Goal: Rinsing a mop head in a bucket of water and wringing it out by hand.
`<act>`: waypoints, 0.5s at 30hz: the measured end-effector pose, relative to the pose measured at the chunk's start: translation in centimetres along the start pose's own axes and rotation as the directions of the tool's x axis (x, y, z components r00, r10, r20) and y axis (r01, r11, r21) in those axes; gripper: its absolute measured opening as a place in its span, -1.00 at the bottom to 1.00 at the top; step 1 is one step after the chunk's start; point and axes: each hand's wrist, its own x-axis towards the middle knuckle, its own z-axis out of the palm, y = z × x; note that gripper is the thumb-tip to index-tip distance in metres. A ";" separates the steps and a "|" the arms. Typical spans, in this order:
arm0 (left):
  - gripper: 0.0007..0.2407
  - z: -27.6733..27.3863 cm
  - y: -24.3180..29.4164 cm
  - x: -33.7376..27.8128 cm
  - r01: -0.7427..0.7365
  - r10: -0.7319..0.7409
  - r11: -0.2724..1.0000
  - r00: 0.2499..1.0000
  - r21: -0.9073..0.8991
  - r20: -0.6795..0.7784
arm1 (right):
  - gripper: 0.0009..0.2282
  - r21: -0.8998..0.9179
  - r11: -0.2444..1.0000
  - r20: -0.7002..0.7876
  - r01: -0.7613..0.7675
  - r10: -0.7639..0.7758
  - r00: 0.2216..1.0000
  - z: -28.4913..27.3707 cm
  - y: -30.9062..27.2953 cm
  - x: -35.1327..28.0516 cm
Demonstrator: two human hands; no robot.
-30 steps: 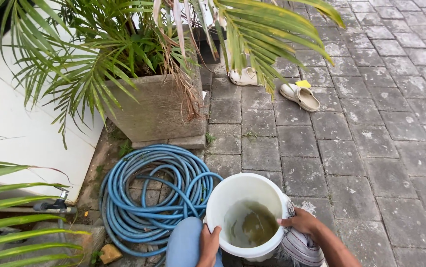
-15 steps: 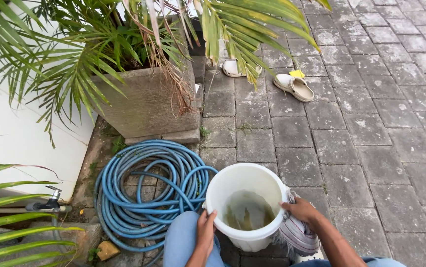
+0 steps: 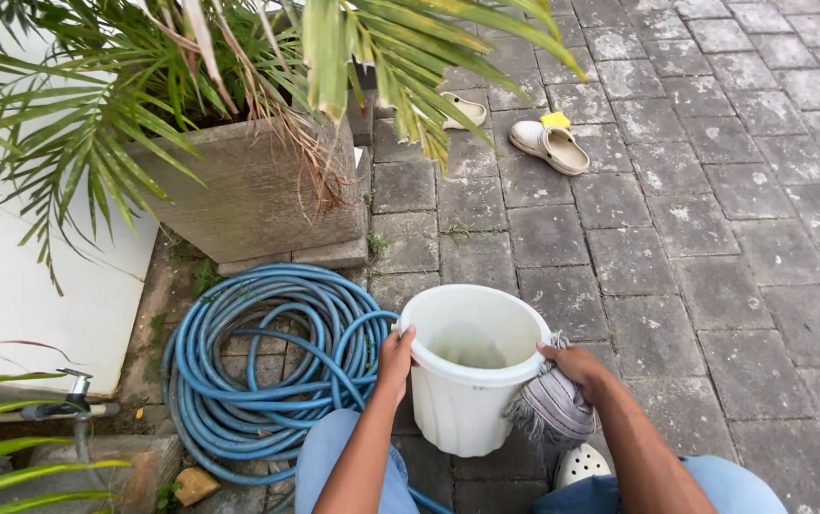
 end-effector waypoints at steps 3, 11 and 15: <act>-0.76 0.9 0.5 1.9 -0.001 0.001 0.999 1.000 0.046 -0.012 | -0.58 0.059 0.998 0.022 -0.012 0.011 1.000 -0.1 -0.3 0.3; -0.74 3.0 1.6 3.9 0.030 -0.028 0.994 0.999 0.103 -0.016 | -0.56 0.127 0.991 0.000 -0.029 0.030 1.000 -0.7 -0.3 1.2; -0.73 3.2 1.6 5.1 0.026 -0.023 0.993 0.999 0.111 -0.027 | -0.52 0.115 0.993 -0.011 -0.007 0.008 1.000 -0.7 -0.7 1.8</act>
